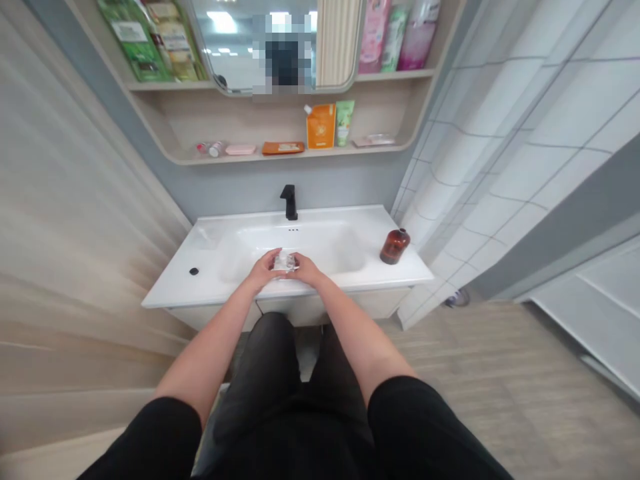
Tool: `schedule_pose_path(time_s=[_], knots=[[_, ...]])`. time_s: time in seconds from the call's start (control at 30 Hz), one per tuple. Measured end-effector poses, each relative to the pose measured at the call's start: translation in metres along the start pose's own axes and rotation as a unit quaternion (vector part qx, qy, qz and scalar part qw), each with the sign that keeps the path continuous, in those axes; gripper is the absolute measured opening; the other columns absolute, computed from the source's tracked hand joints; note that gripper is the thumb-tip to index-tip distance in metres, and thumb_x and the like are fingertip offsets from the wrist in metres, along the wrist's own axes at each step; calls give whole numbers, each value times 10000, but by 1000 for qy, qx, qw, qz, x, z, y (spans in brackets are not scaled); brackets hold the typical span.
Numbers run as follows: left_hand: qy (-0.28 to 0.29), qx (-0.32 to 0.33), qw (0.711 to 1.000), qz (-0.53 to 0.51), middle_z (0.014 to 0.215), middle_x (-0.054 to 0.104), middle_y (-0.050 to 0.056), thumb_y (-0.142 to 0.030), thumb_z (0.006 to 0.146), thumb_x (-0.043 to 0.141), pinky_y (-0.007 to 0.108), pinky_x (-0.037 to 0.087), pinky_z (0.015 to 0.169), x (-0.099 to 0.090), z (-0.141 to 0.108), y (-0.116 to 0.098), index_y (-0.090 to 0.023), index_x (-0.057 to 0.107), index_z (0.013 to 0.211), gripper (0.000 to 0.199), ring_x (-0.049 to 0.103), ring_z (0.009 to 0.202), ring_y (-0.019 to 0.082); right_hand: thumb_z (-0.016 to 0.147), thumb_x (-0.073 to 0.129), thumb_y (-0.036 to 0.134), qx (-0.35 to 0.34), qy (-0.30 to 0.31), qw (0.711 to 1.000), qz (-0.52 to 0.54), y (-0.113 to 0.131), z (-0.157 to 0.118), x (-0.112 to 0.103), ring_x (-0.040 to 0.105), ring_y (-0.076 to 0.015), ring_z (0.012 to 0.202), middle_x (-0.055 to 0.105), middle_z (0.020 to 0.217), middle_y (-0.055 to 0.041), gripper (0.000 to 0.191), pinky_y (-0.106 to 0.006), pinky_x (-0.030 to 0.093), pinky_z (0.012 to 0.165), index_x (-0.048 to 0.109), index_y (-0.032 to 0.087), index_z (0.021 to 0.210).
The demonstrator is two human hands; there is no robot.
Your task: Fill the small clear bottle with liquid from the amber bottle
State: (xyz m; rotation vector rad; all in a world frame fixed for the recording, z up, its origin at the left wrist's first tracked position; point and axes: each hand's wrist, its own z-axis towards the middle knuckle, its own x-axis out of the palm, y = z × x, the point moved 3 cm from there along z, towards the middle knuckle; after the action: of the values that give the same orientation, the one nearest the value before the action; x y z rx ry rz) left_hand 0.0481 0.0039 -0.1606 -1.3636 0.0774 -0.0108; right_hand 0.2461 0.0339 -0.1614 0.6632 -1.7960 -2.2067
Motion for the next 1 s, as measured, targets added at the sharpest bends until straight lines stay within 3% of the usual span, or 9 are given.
schedule_pose_path(time_s=[0.13, 0.2, 0.33, 0.43, 0.53, 0.67, 0.87, 1.0], knots=[[7, -3, 1000, 2, 1192, 771, 73, -416, 542, 1067, 395, 556, 1018, 2, 0, 1, -223, 696, 1202, 782, 728, 1077, 258, 596, 1000, 388, -3, 6, 1000, 6, -1, 0, 0, 723, -227, 932, 784, 1061, -26, 626, -374, 587, 910, 713, 220, 1127], [3, -1, 1000, 5, 1244, 756, 79, -435, 532, 1072, 386, 551, 1020, 1, 0, 2, -240, 671, 1264, 857, 726, 1114, 262, 602, 996, 391, -2, 9, 1000, 9, -1, 0, 0, 725, -228, 951, 782, 1080, -24, 634, -375, 589, 920, 713, 224, 1144], [18, 16, 999, 32, 1566, 647, 173, -504, 620, 1037, 488, 497, 1182, -3, -4, -5, -283, 547, 1581, 1101, 623, 1457, 371, 587, 1007, 404, 6, 6, 1000, 2, 0, -1, 0, 716, -232, 963, 772, 1073, -18, 662, -380, 590, 924, 711, 233, 1154], [29, 63, 994, 84, 1731, 521, 195, -549, 799, 922, 564, 418, 1289, -6, -5, -21, -302, 449, 1701, 1048, 478, 1631, 378, 557, 1022, 388, 7, -5, 1000, -19, 1, -1, -2, 696, -228, 941, 755, 1039, -8, 676, -386, 582, 922, 706, 236, 1135], [62, 92, 981, 156, 1593, 675, 170, -490, 922, 811, 572, 421, 1314, -6, -2, -40, -267, 536, 1668, 826, 624, 1510, 343, 548, 1021, 383, 7, -5, 999, -31, 2, -2, -4, 678, -222, 924, 747, 1032, -3, 670, -386, 567, 919, 700, 237, 1117], [72, 113, 960, 246, 1400, 804, 109, -397, 985, 714, 514, 522, 1259, -1, 1, -64, -247, 788, 1391, 439, 744, 1329, 308, 555, 1013, 395, 4, -3, 999, -40, 4, -2, -4, 655, -212, 906, 730, 1002, 12, 655, -374, 545, 914, 697, 236, 1106], [-2, 151, 943, 297, 1246, 849, 90, -358, 966, 759, 457, 623, 1110, 0, -1, -93, -231, 843, 1277, 347, 792, 1123, 266, 545, 1008, 385, 1, -8, 999, -37, 3, -2, -3, 652, -217, 916, 711, 977, 23, 643, -364, 534, 896, 692, 240, 1086], [2, 156, 929, 336, 1233, 859, 83, -301, 943, 777, 427, 646, 1039, -8, -1, -111, -242, 860, 1239, 313, 797, 1083, 258, 529, 1018, 405, 1, -7, 1000, -30, 5, -2, -2, 647, -215, 913, 710, 966, 26, 654, -355, 526, 888, 692, 240, 1072]])
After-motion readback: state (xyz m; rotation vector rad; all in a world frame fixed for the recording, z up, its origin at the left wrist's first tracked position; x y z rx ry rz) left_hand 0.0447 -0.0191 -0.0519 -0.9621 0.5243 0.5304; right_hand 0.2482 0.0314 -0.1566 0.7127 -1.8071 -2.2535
